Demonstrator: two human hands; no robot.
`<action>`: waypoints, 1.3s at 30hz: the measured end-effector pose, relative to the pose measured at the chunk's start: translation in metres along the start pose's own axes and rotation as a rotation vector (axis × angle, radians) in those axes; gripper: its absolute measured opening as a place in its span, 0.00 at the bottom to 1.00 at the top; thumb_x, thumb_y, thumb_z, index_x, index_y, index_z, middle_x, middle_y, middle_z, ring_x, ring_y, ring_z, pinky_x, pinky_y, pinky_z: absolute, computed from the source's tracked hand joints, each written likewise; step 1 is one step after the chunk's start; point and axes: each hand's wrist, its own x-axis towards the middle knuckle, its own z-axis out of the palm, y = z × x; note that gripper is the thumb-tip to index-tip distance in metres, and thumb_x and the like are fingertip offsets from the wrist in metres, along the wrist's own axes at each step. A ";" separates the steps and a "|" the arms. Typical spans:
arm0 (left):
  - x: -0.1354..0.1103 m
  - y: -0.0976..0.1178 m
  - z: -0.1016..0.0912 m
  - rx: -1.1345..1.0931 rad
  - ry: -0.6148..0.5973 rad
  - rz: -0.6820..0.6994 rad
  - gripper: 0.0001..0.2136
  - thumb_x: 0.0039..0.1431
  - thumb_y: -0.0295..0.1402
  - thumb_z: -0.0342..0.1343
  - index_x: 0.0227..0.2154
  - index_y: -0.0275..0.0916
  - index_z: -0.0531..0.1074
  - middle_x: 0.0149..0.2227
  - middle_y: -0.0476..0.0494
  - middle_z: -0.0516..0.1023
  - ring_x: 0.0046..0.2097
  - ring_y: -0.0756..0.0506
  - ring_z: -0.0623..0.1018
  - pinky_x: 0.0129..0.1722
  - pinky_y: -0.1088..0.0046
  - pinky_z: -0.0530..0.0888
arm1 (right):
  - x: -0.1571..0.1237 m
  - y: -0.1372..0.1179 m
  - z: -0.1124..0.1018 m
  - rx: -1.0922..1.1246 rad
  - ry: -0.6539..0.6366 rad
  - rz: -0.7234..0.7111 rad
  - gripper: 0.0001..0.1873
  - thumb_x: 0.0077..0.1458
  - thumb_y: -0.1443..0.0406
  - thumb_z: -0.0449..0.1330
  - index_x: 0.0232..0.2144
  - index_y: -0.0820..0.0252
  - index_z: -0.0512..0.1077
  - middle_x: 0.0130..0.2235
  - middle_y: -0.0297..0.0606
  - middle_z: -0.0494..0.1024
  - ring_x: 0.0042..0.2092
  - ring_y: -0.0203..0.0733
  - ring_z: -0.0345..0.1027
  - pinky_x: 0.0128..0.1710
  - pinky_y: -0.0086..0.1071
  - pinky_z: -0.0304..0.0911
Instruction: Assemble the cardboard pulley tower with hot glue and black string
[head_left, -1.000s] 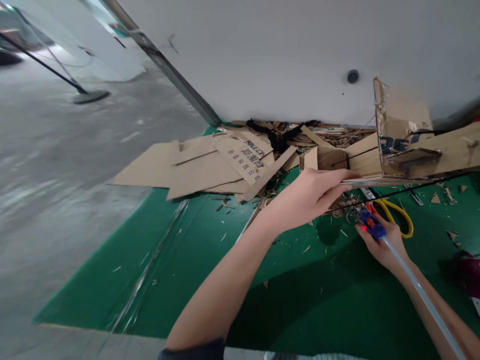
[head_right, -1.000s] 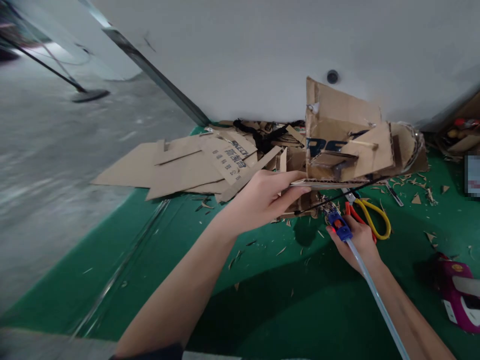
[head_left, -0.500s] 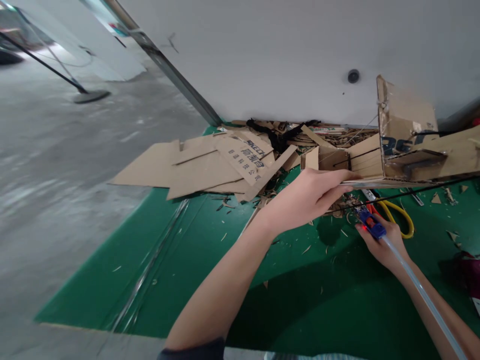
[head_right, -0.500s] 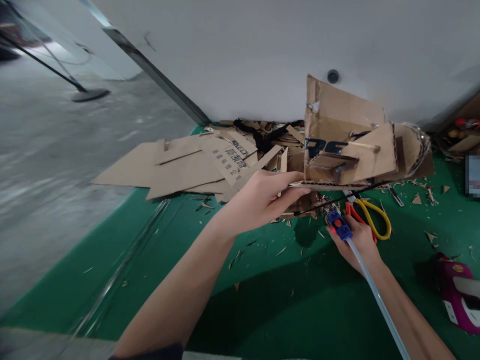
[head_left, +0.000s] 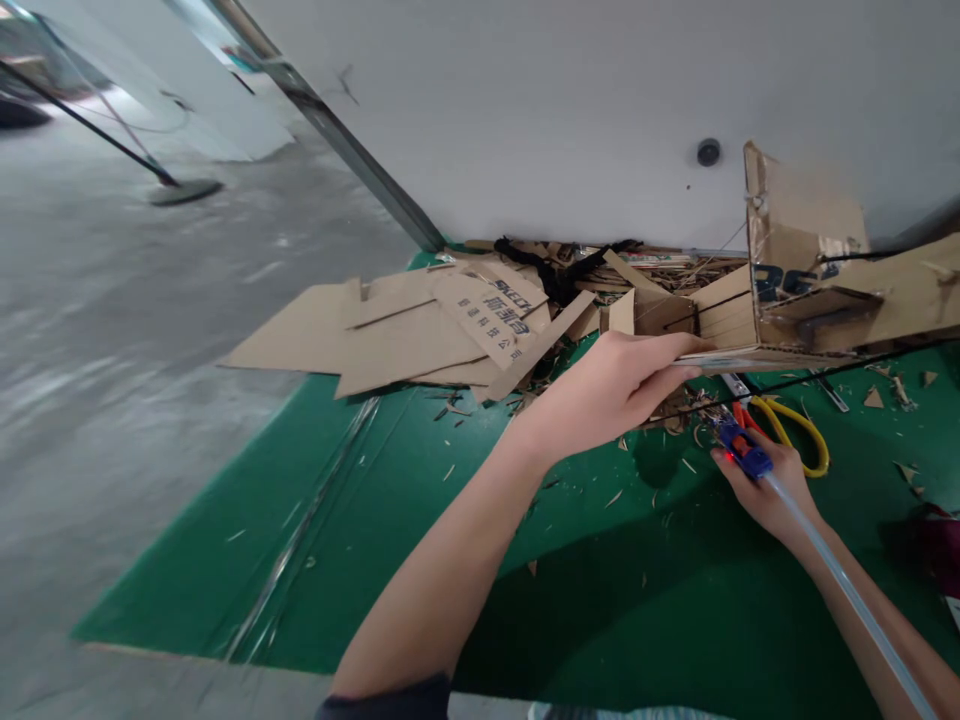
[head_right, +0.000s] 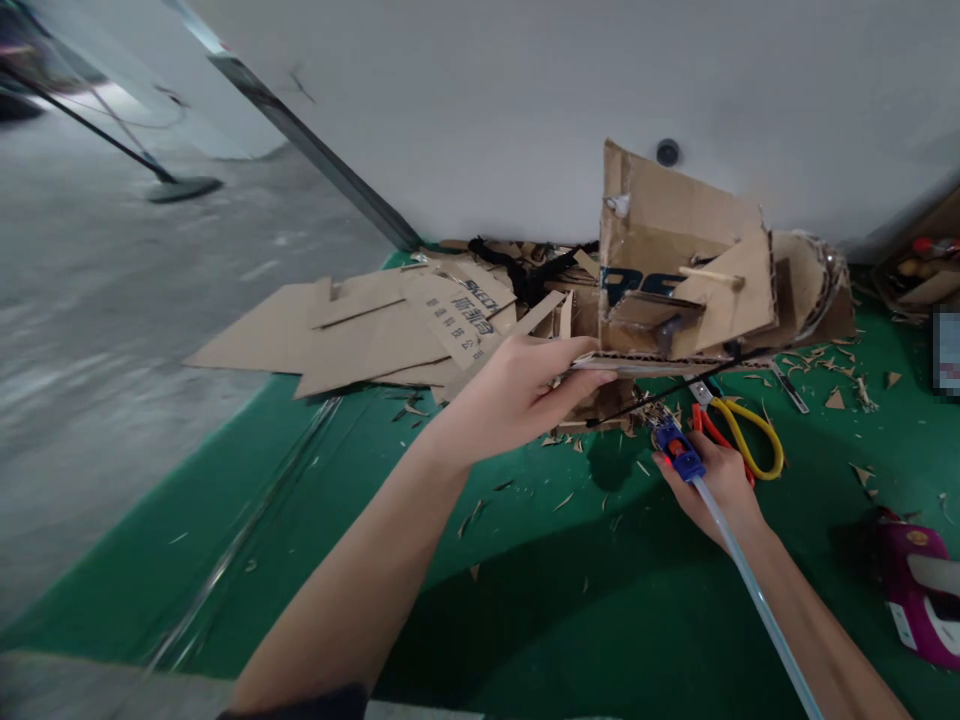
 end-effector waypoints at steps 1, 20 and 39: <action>0.000 0.000 0.000 0.002 0.002 0.005 0.11 0.68 0.28 0.49 0.27 0.38 0.60 0.19 0.57 0.58 0.18 0.56 0.61 0.20 0.79 0.57 | 0.000 0.000 0.000 0.005 0.002 -0.002 0.12 0.57 0.56 0.60 0.27 0.55 0.68 0.20 0.32 0.72 0.21 0.39 0.69 0.21 0.29 0.61; 0.001 -0.002 0.000 0.033 0.025 -0.018 0.11 0.67 0.27 0.49 0.27 0.38 0.61 0.18 0.58 0.57 0.18 0.56 0.60 0.20 0.78 0.58 | -0.001 0.001 -0.001 0.034 -0.011 -0.017 0.13 0.56 0.55 0.61 0.26 0.55 0.68 0.20 0.32 0.72 0.21 0.38 0.69 0.21 0.29 0.61; -0.002 -0.009 0.003 0.013 0.127 -0.019 0.06 0.64 0.26 0.52 0.30 0.37 0.67 0.19 0.56 0.63 0.17 0.57 0.61 0.17 0.80 0.57 | -0.004 0.002 -0.002 0.011 -0.001 -0.076 0.11 0.56 0.58 0.60 0.26 0.56 0.68 0.19 0.30 0.70 0.19 0.35 0.67 0.20 0.26 0.59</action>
